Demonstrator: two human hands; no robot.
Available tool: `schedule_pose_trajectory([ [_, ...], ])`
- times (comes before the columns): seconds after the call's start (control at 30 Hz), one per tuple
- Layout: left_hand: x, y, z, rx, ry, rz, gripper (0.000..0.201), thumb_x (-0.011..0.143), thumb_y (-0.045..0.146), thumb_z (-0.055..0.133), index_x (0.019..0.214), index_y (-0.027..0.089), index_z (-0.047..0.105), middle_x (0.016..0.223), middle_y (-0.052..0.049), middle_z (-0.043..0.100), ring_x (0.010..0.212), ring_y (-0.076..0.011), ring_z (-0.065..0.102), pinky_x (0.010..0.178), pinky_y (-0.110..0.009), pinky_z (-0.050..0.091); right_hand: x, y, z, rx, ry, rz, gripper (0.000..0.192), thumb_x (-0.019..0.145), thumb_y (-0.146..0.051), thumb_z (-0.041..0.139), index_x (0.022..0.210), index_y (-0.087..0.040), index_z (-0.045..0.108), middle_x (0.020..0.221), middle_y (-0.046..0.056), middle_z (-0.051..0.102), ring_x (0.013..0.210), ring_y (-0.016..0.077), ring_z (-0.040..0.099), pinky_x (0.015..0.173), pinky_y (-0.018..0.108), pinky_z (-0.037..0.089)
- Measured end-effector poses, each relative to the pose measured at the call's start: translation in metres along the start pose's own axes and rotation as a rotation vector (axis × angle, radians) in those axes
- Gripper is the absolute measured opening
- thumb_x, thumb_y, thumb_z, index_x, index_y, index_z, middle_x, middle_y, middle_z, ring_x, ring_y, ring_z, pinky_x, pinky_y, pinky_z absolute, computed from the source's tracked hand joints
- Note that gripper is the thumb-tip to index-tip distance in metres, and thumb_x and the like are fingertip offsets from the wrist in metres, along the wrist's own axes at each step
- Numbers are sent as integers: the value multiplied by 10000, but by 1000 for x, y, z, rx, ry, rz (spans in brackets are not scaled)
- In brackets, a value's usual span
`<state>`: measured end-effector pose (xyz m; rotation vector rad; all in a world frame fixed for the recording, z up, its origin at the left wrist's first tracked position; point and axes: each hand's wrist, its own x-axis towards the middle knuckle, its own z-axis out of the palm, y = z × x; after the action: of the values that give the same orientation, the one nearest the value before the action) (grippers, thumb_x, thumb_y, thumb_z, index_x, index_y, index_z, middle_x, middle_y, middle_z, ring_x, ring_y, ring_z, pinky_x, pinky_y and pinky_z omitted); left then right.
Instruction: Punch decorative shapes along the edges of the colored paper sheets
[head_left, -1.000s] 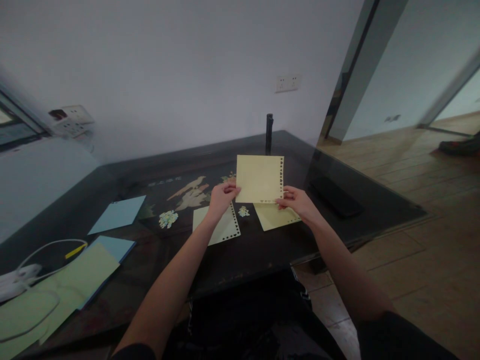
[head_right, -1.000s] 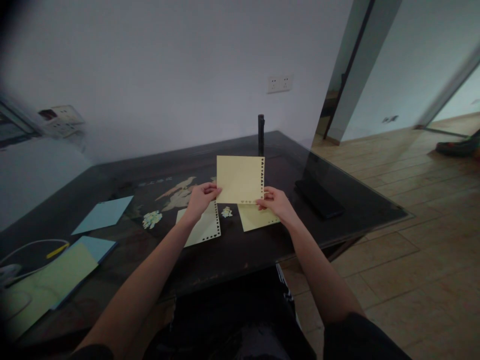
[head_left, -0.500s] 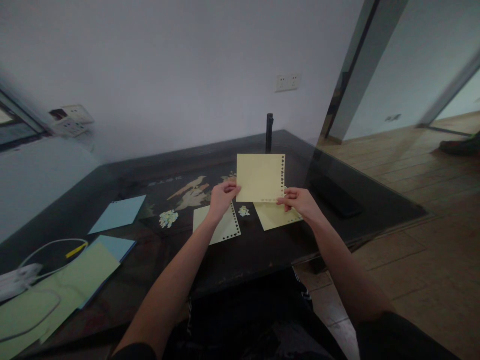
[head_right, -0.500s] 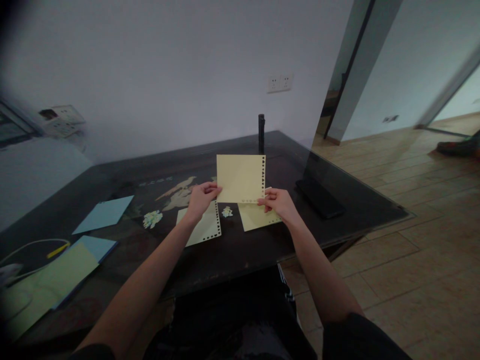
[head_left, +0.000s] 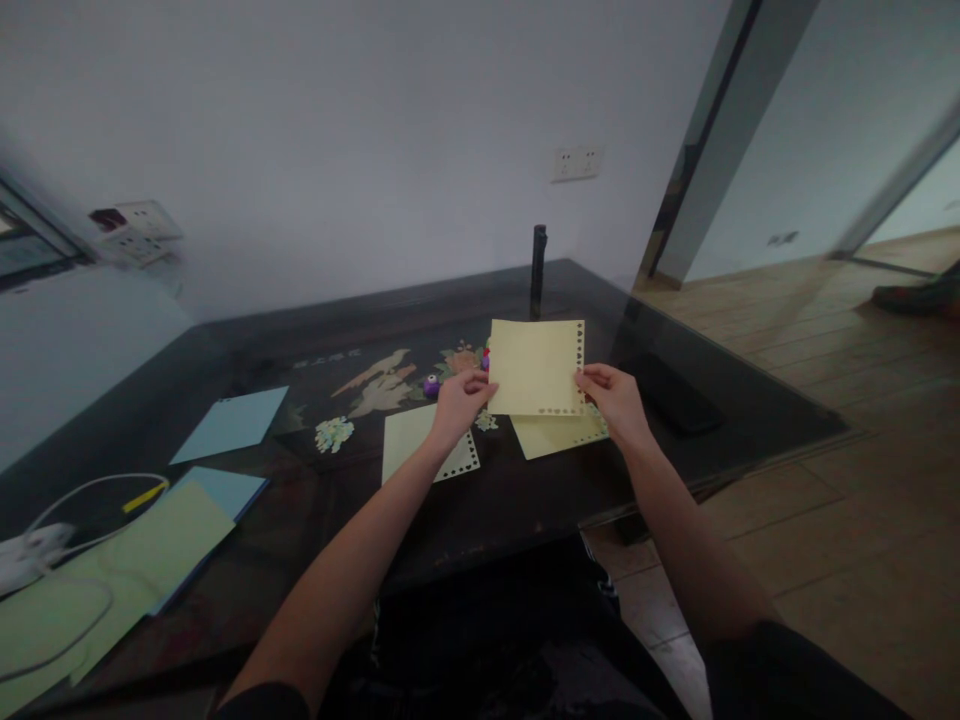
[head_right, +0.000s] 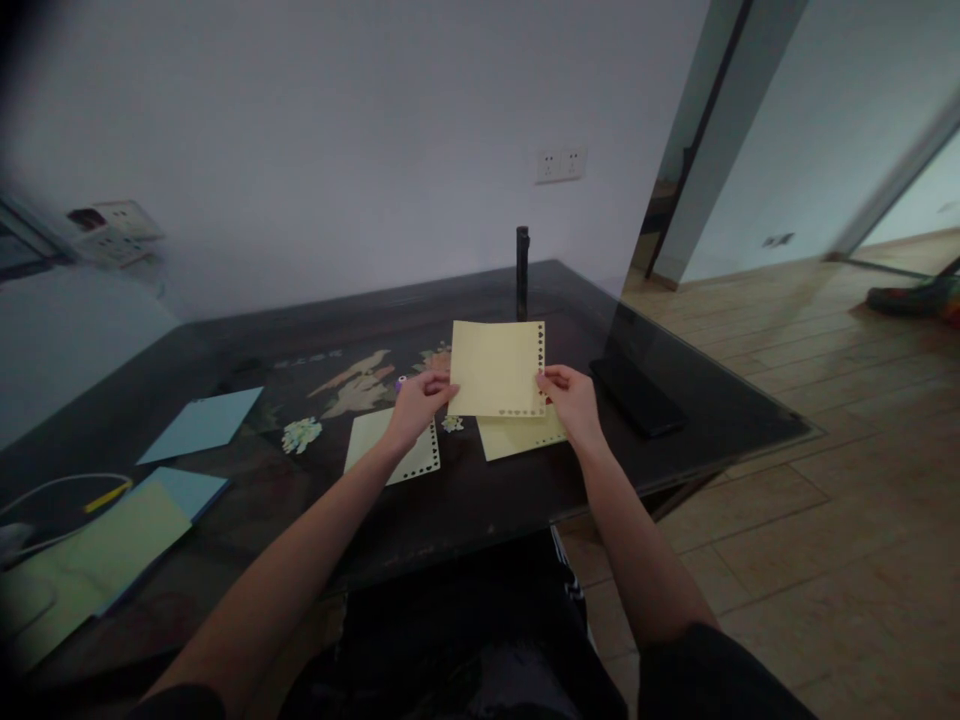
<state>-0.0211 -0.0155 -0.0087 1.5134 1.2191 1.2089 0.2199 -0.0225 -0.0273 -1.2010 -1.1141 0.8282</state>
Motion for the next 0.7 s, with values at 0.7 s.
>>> schedule_pose_trajectory([
  [0.7,-40,3,37,745,-287,49,101,815,253,533,901,220,492,725,7,666,687,-172,611,614,-262,391,-4,9,-33,-720,-111,-123,277,716,-254,588,974,-173,650,643,13,639,592,167,564,592,280,408],
])
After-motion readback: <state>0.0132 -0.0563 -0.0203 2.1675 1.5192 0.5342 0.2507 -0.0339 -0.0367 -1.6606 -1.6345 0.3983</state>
